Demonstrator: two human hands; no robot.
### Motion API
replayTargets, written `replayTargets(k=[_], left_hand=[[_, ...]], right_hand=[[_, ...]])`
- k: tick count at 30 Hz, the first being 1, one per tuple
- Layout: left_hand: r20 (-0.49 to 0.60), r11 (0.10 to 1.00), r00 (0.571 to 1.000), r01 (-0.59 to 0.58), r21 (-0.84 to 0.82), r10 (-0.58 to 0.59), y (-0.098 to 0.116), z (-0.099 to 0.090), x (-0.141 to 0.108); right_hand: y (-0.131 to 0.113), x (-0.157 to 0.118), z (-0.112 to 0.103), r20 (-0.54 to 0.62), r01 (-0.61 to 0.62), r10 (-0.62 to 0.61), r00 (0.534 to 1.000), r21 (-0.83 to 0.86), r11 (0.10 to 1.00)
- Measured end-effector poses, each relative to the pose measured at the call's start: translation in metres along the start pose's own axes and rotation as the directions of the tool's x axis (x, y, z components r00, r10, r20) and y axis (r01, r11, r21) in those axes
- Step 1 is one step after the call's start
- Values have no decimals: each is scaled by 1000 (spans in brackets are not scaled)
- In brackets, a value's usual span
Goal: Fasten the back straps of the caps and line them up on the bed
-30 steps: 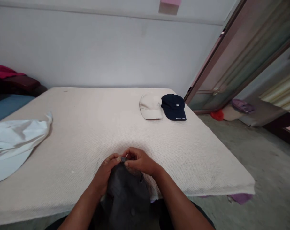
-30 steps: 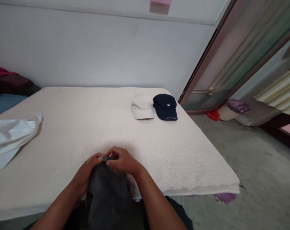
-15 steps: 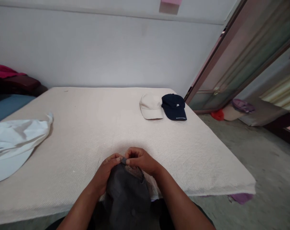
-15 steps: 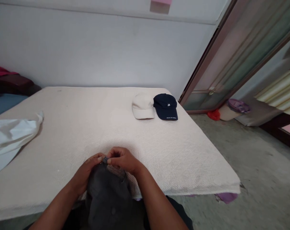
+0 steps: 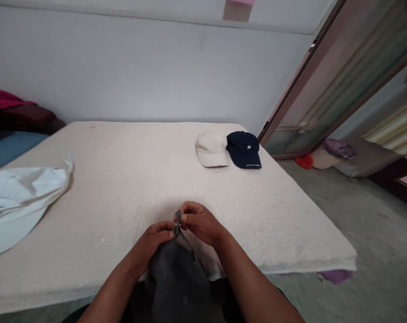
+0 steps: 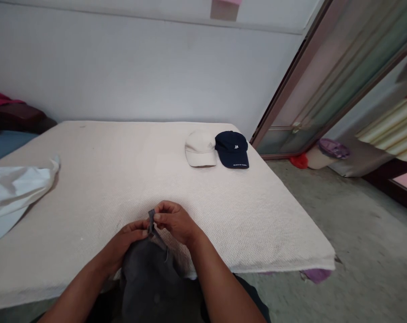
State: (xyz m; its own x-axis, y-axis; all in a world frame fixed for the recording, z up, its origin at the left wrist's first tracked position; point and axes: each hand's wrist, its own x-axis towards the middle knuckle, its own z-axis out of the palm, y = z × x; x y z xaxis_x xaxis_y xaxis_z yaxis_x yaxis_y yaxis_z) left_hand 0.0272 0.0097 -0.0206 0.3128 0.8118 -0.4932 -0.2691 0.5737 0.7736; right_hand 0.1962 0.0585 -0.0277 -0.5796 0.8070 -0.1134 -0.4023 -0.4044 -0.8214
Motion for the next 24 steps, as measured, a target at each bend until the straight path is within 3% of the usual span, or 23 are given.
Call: replayTargets(k=[8, 15, 24], left_hand=[[115, 997, 993, -4, -73, 13, 1, 1, -3], [115, 1000, 993, -9, -29, 12, 2, 2, -4], [177, 998, 984, -16, -67, 27, 2, 9, -10]], right_hand=[[0, -2, 2, 9, -52, 51, 999, 73, 996], [-4, -4, 3, -12, -19, 20, 1000, 120, 993], [-4, -6, 2, 60, -35, 22, 998, 231, 972]])
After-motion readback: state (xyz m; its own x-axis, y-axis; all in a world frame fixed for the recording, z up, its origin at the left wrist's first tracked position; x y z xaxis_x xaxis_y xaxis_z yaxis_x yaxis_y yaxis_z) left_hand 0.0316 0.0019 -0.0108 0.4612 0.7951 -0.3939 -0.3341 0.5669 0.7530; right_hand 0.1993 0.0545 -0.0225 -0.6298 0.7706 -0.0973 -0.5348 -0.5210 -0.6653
